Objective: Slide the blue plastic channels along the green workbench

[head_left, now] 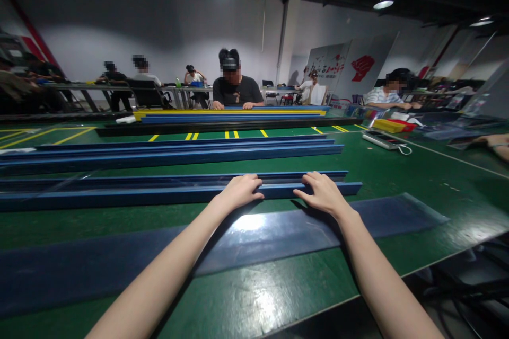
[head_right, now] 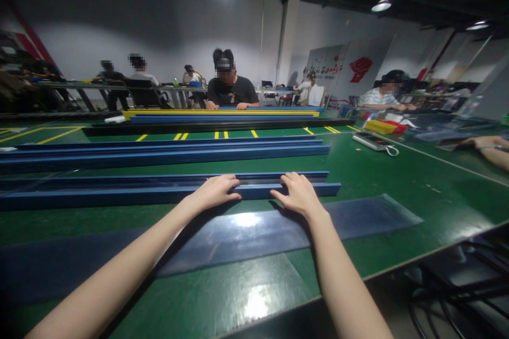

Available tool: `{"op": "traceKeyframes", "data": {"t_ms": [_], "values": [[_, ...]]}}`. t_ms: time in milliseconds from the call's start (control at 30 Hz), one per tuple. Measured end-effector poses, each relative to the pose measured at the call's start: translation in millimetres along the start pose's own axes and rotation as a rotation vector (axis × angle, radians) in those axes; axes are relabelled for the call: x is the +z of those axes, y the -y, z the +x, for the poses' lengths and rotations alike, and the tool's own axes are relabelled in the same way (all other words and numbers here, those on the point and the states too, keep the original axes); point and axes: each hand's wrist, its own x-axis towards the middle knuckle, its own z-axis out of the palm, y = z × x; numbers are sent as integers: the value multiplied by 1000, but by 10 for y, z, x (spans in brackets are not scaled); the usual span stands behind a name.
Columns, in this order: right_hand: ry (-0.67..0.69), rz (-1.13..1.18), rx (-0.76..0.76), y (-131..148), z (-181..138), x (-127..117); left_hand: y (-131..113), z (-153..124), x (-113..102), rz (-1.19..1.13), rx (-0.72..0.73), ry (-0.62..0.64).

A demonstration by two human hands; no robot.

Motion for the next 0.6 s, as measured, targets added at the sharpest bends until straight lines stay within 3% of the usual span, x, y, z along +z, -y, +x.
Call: {"op": "traceKeyframes", "data": {"t_ms": [400, 600], "values": [[-22, 90, -131, 324, 118, 89, -11, -3, -3, -60, -20, 11], [-39, 157, -137, 352, 138, 132, -7, -9, -11, -128, -54, 5]]}}
